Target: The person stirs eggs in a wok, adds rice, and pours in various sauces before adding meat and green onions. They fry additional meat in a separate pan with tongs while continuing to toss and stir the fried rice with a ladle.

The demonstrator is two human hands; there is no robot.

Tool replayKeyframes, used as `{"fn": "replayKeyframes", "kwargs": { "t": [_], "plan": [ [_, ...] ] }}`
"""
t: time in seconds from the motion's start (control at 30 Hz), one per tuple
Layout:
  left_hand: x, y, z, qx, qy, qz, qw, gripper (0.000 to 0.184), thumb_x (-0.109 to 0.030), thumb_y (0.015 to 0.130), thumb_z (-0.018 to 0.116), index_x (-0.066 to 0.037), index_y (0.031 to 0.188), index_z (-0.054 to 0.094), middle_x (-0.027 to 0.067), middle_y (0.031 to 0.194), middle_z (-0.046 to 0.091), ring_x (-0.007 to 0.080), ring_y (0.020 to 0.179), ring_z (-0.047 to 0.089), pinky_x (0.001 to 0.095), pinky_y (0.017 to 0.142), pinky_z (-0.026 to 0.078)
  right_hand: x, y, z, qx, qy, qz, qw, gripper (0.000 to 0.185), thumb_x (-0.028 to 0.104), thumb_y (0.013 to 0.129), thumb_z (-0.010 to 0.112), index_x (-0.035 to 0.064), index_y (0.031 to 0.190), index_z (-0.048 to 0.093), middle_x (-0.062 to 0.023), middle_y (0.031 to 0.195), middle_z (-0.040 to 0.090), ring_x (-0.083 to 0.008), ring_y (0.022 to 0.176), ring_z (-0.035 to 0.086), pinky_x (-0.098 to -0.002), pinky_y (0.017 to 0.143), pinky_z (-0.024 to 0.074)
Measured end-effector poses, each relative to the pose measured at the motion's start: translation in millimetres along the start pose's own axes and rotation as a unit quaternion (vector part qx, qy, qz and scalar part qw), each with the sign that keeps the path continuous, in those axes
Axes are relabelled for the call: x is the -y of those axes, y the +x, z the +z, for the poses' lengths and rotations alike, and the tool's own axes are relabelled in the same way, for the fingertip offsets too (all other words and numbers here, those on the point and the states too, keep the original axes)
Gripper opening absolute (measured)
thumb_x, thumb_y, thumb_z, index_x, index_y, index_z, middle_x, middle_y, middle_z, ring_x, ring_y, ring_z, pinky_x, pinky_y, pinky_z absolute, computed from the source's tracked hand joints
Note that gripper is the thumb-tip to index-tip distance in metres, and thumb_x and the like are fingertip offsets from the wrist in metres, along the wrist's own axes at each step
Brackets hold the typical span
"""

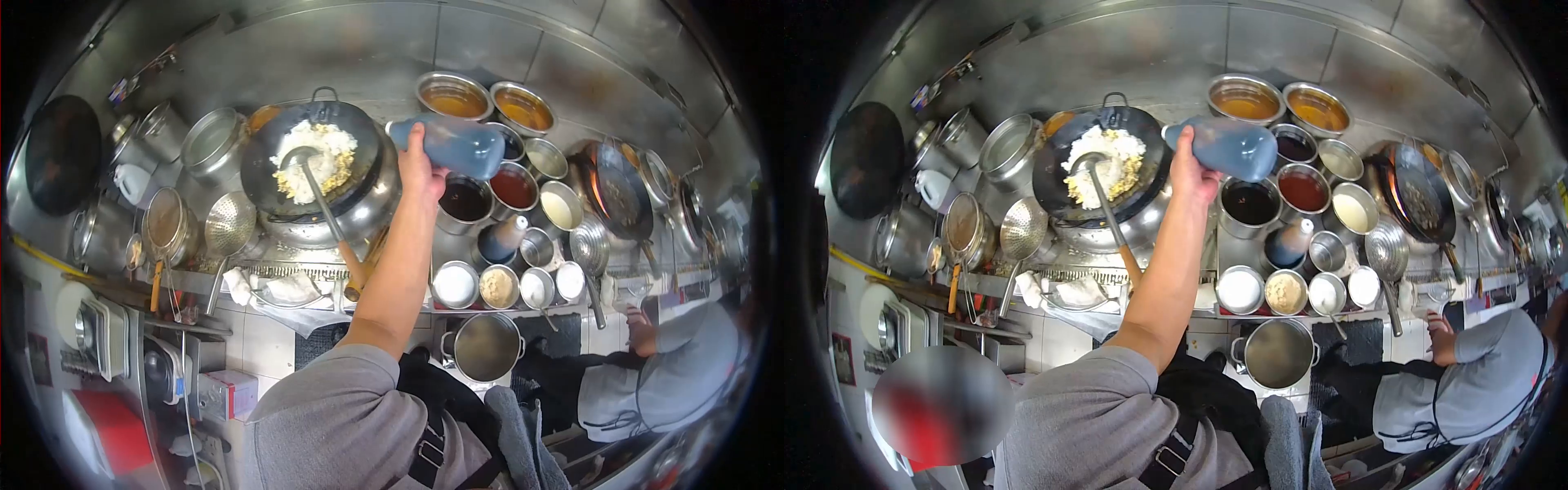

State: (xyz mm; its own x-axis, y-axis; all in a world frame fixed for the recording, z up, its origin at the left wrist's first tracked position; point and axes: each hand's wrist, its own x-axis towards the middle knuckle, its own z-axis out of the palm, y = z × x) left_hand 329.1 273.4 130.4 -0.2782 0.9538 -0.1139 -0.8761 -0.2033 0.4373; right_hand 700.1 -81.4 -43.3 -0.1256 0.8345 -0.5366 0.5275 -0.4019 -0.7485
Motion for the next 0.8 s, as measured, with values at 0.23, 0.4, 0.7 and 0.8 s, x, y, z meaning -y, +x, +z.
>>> {"fn": "replayKeyframes", "kwargs": {
  "t": [0.23,0.4,0.7,0.8],
  "plan": [
    [-48.1,13.0,-44.6,-0.084,-0.020,0.010,0.996,0.040,-0.037,0.089,0.064,-0.007,0.114,0.055,0.0089,0.107,0.064,0.0247,0.096,0.065,0.0443,0.082,0.055,35.9,6.8,20.1,0.022,-0.031,-0.002,0.999,0.060,0.016,0.083,0.067,0.0054,0.138,0.044,-0.0111,0.093,0.065,-0.0176,0.081,0.062,-0.0313,0.072,0.0515],
    [-62.0,12.3,-43.9,-0.076,-0.039,0.005,0.996,0.039,-0.036,0.089,0.064,-0.007,0.114,0.055,0.0092,0.107,0.064,0.0240,0.094,0.065,0.0446,0.080,0.055,53.5,4.3,29.2,0.021,-0.044,0.003,0.999,0.060,0.015,0.083,0.067,0.0057,0.138,0.045,-0.0109,0.093,0.065,-0.0176,0.081,0.063,-0.0311,0.072,0.0516],
    [-80.0,39.2,-36.3,-0.023,0.096,0.047,0.994,0.054,-0.030,0.083,0.071,-0.014,0.124,0.041,0.0089,0.111,0.059,0.0255,0.093,0.064,0.0430,0.075,0.056,56.3,-12.9,40.3,-0.013,-0.029,0.009,0.999,0.059,0.015,0.083,0.068,0.0062,0.137,0.046,-0.0107,0.094,0.065,-0.0175,0.082,0.063,-0.0306,0.073,0.0516],
    [-72.0,48.7,-40.6,0.011,0.230,0.159,0.960,0.062,-0.012,0.074,0.078,-0.007,0.124,0.040,0.0102,0.111,0.058,0.0250,0.097,0.061,0.0415,0.082,0.054,43.1,-24.9,43.0,-0.035,-0.012,0.005,0.999,0.058,0.015,0.083,0.068,0.0063,0.136,0.046,-0.0107,0.094,0.065,-0.0174,0.082,0.063,-0.0304,0.073,0.0517]
  ]
}}
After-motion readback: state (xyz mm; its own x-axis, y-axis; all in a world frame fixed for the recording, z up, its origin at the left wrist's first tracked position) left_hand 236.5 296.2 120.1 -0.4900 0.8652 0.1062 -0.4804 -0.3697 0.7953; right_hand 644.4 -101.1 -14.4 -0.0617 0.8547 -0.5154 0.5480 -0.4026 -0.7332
